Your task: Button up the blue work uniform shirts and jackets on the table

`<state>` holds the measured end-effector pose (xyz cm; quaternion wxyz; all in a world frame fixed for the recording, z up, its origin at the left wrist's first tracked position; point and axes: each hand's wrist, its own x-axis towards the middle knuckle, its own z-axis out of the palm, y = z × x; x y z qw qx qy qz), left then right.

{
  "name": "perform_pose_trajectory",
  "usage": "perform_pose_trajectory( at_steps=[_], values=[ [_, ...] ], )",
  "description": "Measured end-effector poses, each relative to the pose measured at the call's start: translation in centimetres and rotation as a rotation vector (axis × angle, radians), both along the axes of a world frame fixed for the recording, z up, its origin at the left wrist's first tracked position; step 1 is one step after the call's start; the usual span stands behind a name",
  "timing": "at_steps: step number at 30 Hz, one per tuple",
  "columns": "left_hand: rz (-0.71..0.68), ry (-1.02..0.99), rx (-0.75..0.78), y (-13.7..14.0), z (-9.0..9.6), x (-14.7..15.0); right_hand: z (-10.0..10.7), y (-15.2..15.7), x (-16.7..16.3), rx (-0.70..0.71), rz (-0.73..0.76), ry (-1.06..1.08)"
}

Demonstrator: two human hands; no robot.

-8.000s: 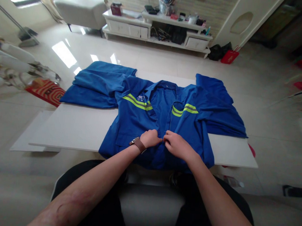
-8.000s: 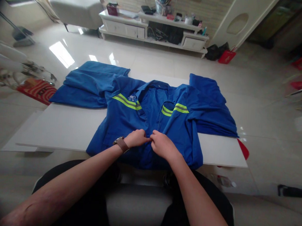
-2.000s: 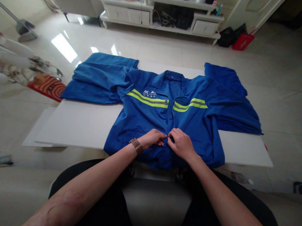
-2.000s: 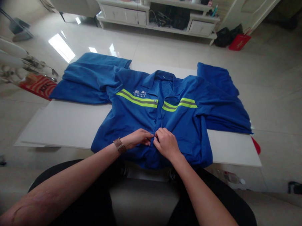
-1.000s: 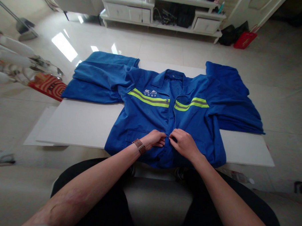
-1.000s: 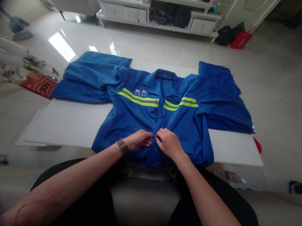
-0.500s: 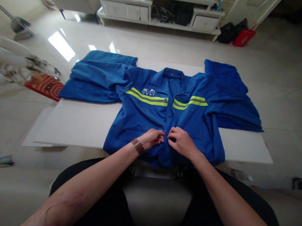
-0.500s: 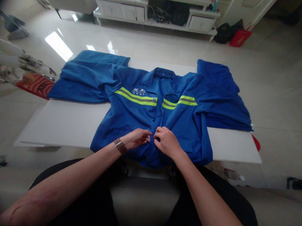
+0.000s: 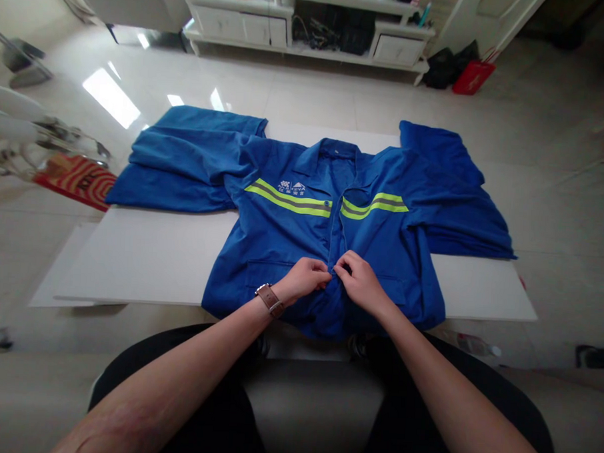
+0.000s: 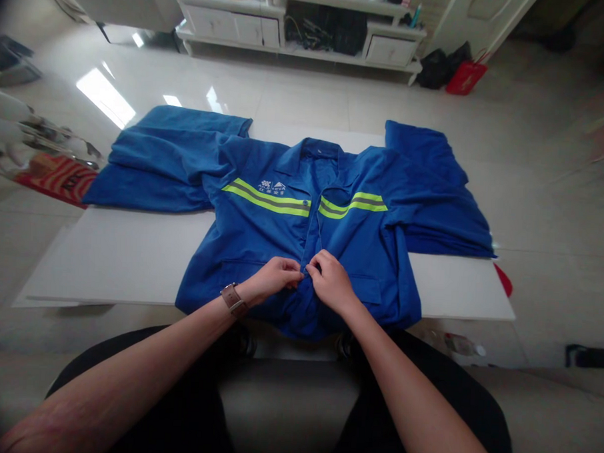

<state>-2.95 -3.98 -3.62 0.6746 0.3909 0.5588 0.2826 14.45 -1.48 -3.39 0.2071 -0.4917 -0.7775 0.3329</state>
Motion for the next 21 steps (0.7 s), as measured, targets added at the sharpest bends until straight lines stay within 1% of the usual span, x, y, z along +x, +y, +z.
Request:
perform_pose_trajectory(
  at_steps=[3, 6, 9, 12, 15, 18, 21],
  values=[
    [-0.076, 0.078, 0.102, 0.0, -0.4, -0.2, -0.4, 0.0, 0.0, 0.003, -0.046, -0.001],
    [-0.152, 0.129, 0.196, 0.0, -0.8, -0.3, -0.4, -0.1, 0.0, 0.045, -0.053, -0.026],
    [-0.207, 0.204, 0.210, 0.1, -1.0, -0.4, 0.0, -0.3, -0.1, 0.077, -0.047, -0.021],
    [-0.272, 0.334, 0.188, 0.0, -0.9, -0.4, 0.9, -0.5, -0.2, 0.066, -0.103, 0.038],
    [-0.322, 0.427, 0.252, -0.2, -1.2, -0.4, 1.6, -0.5, -0.3, 0.031, -0.137, 0.081],
    [-0.357, 0.365, 0.288, -0.2, -1.4, -0.6, 1.8, -0.4, -0.2, -0.008, -0.117, 0.064],
    [-0.387, 0.276, 0.292, 0.4, -0.5, -1.2, 1.5, -0.2, 0.0, 0.033, -0.120, 0.023]
  ],
)
